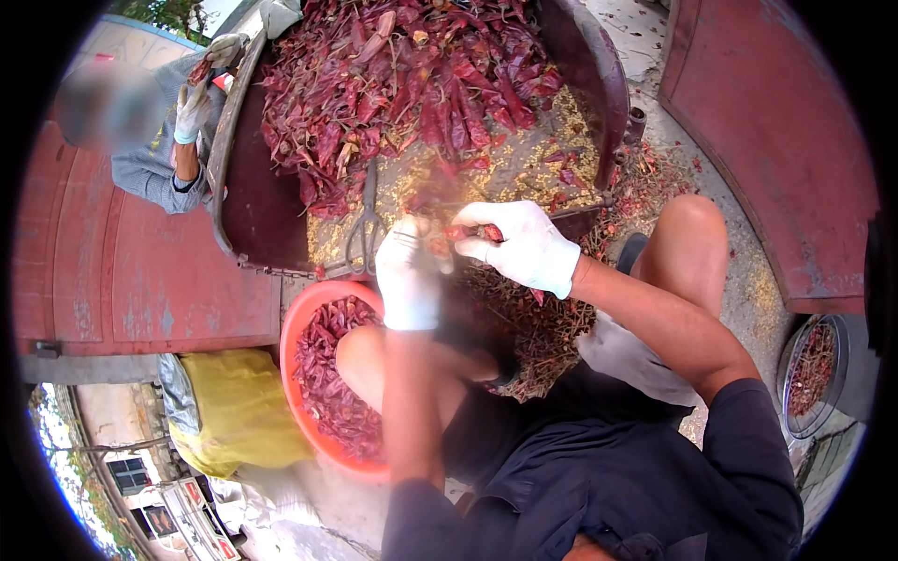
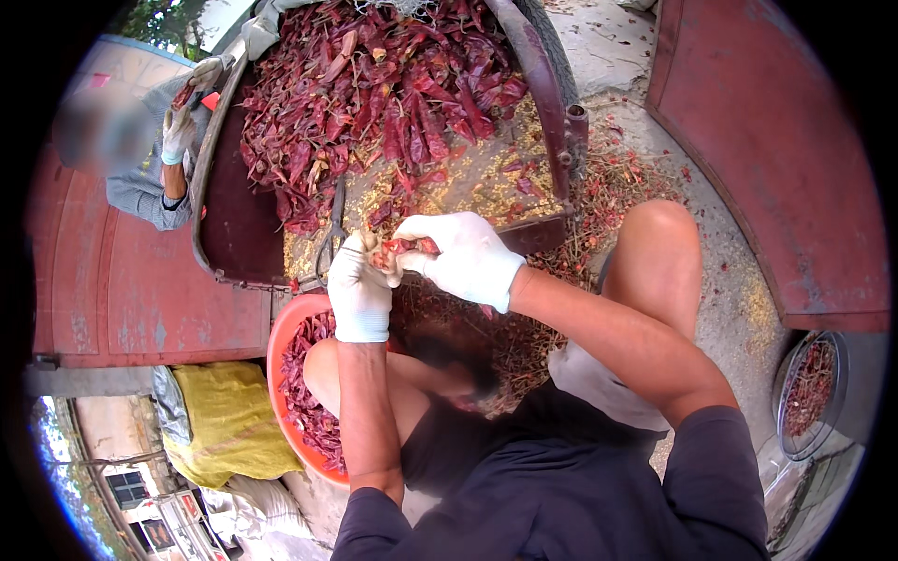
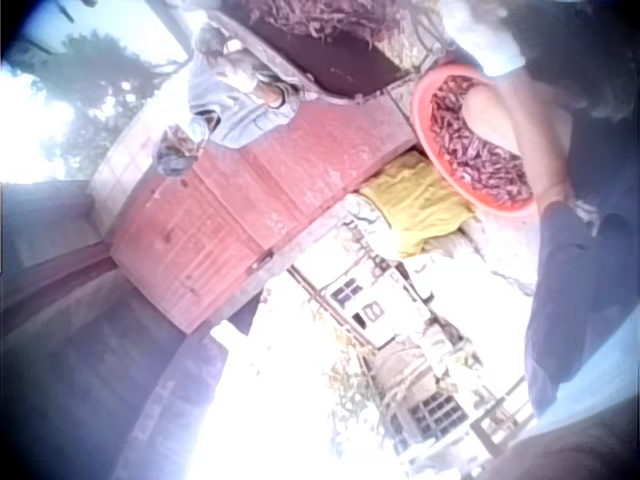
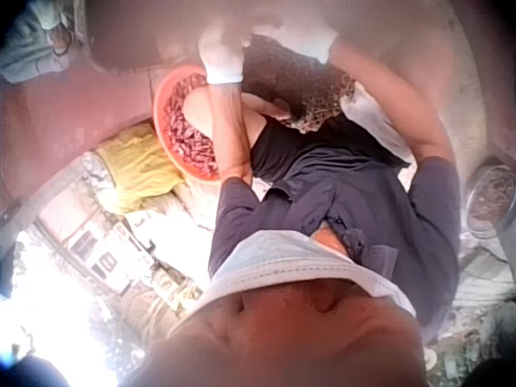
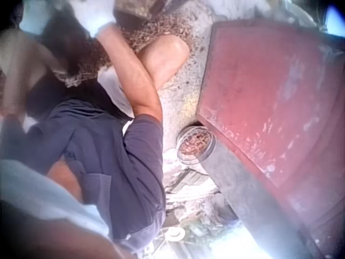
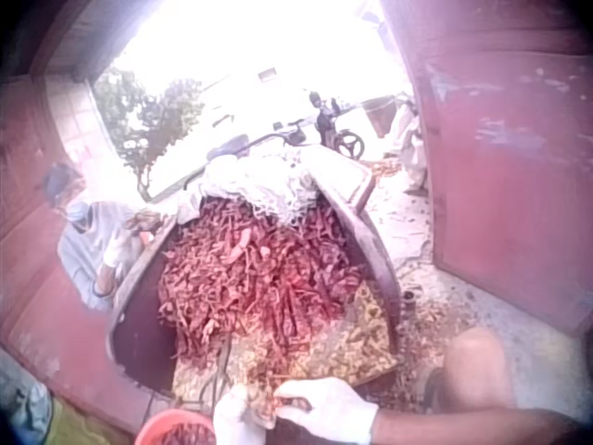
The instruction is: The person sits on the ground and repeatedly picks dried red chilies from a large metal tray, removes the stems by hand, and places the de-stemmed chilies into a red plastic basin. A second person works nearby in the background.
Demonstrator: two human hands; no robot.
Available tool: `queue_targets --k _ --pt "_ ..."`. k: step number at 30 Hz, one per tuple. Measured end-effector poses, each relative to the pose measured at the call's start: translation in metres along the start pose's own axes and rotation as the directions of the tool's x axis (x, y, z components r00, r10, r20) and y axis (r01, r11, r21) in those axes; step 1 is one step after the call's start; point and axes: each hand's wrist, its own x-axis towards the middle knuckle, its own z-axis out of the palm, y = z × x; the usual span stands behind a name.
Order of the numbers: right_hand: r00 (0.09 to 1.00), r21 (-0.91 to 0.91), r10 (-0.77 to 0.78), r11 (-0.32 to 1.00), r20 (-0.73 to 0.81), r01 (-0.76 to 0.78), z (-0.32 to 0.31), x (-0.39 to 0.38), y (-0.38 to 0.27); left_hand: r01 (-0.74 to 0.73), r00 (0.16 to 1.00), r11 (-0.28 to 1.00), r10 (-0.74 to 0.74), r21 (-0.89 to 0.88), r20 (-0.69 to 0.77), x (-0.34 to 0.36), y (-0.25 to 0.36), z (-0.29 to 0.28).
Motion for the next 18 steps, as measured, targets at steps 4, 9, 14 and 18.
queue_targets --k 4,9,14,18 --pt "0.999 -0.035 0.023 0.999 -0.026 -0.023 -0.003 0.005 0.009 -0.061 0.98 0.962 0.108 0.267 -0.165 0.009 0.01 -0.016" --pt "0.995 -0.132 0.093 0.987 0.02 -0.09 -0.002 0.004 0.009 -0.156 0.986 0.889 0.163 0.43 0.021 -0.004 0.019 0.009" --pt "0.998 -0.172 0.062 0.984 0.032 -0.055 -0.001 0.003 0.012 -0.038 0.998 0.827 0.006 0.561 0.059 -0.017 0.012 0.024" --pt "0.982 -0.41 -0.182 0.893 0.051 0.186 -0.001 -0.002 0.012 -0.167 0.96 0.528 0.278 0.833 0.016 -0.014 0.008 0.023"
